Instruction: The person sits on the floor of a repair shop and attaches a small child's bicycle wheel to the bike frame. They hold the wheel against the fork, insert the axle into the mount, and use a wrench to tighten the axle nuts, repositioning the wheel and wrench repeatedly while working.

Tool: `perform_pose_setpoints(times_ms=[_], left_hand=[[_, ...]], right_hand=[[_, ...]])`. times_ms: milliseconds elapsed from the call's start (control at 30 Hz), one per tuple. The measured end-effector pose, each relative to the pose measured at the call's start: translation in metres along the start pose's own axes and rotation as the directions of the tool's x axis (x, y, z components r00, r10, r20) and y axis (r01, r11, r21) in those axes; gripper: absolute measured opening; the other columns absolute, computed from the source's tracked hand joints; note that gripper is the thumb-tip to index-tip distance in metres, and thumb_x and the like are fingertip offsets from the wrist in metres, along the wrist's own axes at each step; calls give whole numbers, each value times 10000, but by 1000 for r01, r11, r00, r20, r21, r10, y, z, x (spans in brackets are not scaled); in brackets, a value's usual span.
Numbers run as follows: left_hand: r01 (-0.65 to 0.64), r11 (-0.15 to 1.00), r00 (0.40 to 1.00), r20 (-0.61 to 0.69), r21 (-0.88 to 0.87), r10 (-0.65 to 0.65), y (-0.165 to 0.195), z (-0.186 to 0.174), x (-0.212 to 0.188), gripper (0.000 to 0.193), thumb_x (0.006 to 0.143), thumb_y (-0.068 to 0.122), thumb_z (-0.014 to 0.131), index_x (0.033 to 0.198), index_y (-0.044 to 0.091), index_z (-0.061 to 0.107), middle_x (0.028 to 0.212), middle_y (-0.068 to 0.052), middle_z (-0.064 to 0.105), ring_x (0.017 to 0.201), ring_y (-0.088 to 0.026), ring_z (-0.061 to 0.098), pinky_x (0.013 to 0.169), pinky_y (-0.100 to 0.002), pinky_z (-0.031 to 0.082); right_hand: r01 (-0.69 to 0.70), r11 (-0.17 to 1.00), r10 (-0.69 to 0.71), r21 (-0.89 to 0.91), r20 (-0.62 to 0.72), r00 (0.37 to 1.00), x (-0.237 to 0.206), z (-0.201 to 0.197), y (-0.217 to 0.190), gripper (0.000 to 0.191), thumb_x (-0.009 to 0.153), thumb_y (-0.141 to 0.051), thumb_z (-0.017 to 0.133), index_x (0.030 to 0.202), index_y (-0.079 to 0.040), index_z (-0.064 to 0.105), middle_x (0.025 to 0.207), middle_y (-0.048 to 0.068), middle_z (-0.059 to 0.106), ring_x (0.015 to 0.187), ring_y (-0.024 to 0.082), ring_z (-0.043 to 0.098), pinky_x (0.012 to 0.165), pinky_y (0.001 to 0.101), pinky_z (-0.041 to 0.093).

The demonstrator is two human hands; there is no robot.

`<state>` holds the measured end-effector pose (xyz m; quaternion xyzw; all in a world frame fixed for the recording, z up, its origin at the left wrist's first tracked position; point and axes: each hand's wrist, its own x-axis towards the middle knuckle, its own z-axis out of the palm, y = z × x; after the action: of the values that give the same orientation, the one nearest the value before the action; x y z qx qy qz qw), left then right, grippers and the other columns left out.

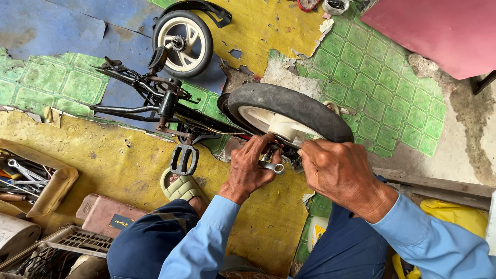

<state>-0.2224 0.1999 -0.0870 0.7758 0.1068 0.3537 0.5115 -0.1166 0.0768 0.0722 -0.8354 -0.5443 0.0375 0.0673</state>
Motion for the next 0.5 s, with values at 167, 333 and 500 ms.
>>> perform_pose_setpoints(times_ms=[167, 333, 500], left_hand=[[7, 1000, 1000, 9, -10, -7, -1, 0, 0, 379, 817, 55, 788, 1169, 44, 649, 910, -91, 682, 765, -218, 735, 652, -334, 580], [44, 999, 999, 10, -21, -44, 0, 1, 0, 396, 807, 62, 783, 1179, 44, 651, 881, -84, 673, 764, -210, 736, 665, -325, 586], [75, 996, 997, 16, -38, -74, -2, 2, -1, 397, 806, 71, 789, 1177, 43, 653, 881, -83, 674, 749, -200, 715, 662, -319, 575]], right_hand=[[22, 999, -22, -37, 1, 1000, 3, -4, -3, 153, 885, -136, 688, 759, -54, 658, 664, 113, 680, 535, 350, 672, 449, 464, 506], [20, 999, -19, -33, 32, 999, 9, -9, -5, 111, 875, -128, 675, 794, -52, 677, 699, 115, 697, 551, 358, 679, 463, 470, 520], [8, 996, 0, -89, 81, 997, 11, -10, -6, 107, 875, -128, 669, 790, -63, 685, 697, 112, 696, 563, 359, 685, 471, 474, 523]])
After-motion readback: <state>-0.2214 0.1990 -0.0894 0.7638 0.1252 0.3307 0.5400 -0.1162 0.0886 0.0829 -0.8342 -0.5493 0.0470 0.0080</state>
